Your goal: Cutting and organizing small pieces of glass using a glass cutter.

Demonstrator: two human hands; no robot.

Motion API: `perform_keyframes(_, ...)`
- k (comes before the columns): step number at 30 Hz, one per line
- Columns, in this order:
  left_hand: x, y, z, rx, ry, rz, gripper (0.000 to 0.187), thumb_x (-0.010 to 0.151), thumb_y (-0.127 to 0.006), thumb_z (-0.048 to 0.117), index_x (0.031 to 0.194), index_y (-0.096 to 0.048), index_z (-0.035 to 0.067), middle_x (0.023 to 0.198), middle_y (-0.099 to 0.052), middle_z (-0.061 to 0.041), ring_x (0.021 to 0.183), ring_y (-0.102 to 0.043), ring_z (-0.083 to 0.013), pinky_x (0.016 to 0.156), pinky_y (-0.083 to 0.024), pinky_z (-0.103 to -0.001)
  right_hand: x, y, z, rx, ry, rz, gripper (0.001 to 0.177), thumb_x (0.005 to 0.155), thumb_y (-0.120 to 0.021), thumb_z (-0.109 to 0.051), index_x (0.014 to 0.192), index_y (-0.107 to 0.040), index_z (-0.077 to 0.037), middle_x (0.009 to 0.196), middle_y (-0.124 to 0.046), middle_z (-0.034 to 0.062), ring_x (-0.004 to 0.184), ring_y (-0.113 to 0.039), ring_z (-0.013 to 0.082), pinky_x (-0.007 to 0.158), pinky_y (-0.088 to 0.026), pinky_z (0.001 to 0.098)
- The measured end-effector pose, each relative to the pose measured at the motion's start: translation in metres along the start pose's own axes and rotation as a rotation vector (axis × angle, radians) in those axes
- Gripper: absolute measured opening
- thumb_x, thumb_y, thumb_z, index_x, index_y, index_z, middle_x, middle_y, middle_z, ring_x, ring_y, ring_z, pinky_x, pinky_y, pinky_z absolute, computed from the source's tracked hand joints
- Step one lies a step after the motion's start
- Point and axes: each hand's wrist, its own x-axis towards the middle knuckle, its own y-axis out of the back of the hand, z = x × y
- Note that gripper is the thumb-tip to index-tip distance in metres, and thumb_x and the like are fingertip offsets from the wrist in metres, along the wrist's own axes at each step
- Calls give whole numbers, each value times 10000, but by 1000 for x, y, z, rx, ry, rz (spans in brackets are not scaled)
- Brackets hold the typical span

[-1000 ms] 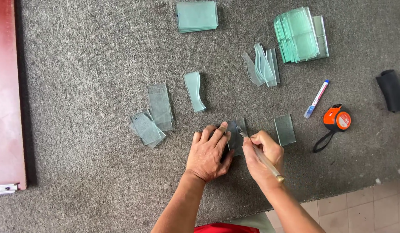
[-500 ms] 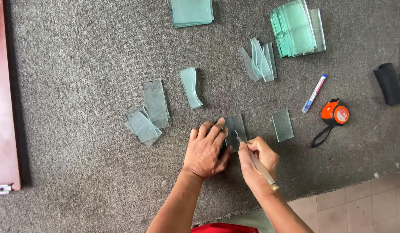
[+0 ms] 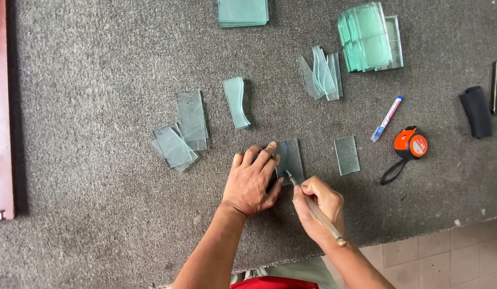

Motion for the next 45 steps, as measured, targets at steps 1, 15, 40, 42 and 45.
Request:
perform_keyframes(1, 0, -1, -1, 7, -5, 1, 477, 836, -686, 346, 1212, -650, 54, 1443, -539, -114, 1182, -506, -307, 882, -391, -421, 3, 3, 3, -21, 64, -41, 228, 784, -679, 47, 689, -500, -59, 608, -578, 9, 476, -423, 87, 435, -363, 232)
perform_keyframes(15, -5, -2, 5, 14, -15, 17, 530, 826, -680, 351, 1260, -644, 50, 1466, -518, -114, 1206, -487, -322, 916, -386, -419, 4, 53, 6, -148, 217, -352, 184, 787, -689, 16, 716, -533, -50, 667, -572, -2, 481, -455, 123, 461, -404, 283)
perform_keyframes(40, -11, 49, 96, -950, 882, -94, 466, 1045, -475, 385, 771, -643, 48, 594, -587, -43, 518, -528, -138, 491, -469, -294, 17, 55, 26, 956, -636, -450, 128, 916, -743, -29, 864, -658, 52, 518, -452, -23, 362, -260, 29, 298, -163, 222)
perform_keyframes(42, -9, 56, 101, -985, 840, -157, 404, 1051, -548, 314, 802, -661, 17, 584, -564, -38, 504, -496, -125, 472, -430, -281, 12, 61, 16, 916, -610, -452, 139, 902, -756, -39, 872, -674, 69, 508, -479, -2, 346, -287, 46, 282, -197, 227)
perform_keyframes(45, -8, 58, 107, -1065, 841, -97, 409, 1076, -502, 295, 778, -595, 31, 611, -510, -33, 514, -425, -111, 460, -376, -277, 5, 66, 8, 876, -608, -443, 158, 925, -751, -113, 882, -709, 33, 545, -518, 3, 365, -325, 39, 279, -241, 213)
